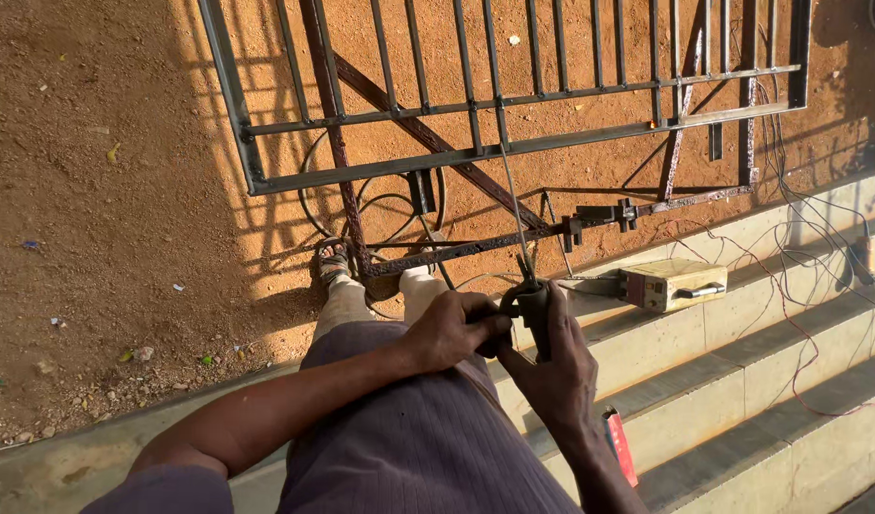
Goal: The person welds components of a metal frame using a handheld welding torch, applying localized heat and filler material to various joints.
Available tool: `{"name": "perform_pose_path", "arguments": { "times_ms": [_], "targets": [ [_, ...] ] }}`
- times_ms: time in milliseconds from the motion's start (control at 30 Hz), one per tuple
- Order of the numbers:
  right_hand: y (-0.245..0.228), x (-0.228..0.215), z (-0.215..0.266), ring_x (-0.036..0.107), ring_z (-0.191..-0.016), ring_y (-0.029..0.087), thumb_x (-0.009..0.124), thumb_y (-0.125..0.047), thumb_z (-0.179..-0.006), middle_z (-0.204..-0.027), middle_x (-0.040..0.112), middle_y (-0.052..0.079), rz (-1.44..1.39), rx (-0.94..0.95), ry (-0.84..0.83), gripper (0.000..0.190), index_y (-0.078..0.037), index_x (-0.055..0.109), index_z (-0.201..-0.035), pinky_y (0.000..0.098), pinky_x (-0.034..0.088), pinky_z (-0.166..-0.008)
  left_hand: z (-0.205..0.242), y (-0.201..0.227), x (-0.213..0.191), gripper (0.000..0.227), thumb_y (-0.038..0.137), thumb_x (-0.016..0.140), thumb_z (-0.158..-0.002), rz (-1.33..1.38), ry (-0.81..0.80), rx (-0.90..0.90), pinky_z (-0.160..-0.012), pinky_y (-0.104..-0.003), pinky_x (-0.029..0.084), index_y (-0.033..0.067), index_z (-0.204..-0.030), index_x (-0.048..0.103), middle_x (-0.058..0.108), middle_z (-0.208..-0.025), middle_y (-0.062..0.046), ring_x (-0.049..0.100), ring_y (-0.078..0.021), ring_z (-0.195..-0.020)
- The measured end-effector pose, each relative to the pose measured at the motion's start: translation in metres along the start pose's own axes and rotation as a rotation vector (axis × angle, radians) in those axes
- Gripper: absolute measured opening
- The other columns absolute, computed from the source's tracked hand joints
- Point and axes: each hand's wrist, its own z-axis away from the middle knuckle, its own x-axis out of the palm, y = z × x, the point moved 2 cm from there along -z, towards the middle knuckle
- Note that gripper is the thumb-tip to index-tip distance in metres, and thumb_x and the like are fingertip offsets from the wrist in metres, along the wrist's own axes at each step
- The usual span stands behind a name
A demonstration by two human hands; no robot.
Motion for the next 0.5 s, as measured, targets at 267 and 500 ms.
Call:
{"name": "perform_pose_path", "arguments": {
  "times_ms": [267, 500],
  "targets": [
    [-0.007, 0.019, 0.0, 0.073, -0.1, 0.034, 0.094, -0.026, -0.067, -0.119, 0.07, 0.018, 0.094, -0.055, 0.045, 0.104, -0.004, 0.041, -0.154, 0.0426, 0.061, -0.072, 0.002, -0.017, -0.008, 0.026, 0.023, 0.066, -0.101, 0.135, 0.029, -0.015, -0.069, -0.03, 0.063, -0.0016, -0.097, 0.073, 0.077, -0.084, -0.008, 0.073, -0.0109, -0.074],
    [-0.005, 0.026, -0.008, 0.072, -0.1, 0.036, 0.094, -0.028, -0.066, -0.117, 0.071, 0.018, 0.148, -0.016, -0.015, 0.105, -0.006, 0.041, -0.154, 0.045, 0.06, -0.071, -0.005, -0.019, -0.016, 0.028, 0.024, 0.066, -0.101, 0.068, 0.047, 0.035, -0.066, -0.03, 0.062, -0.0018, -0.097, 0.074, 0.077, -0.082, -0.008, 0.074, -0.0121, -0.071]
  ]
}}
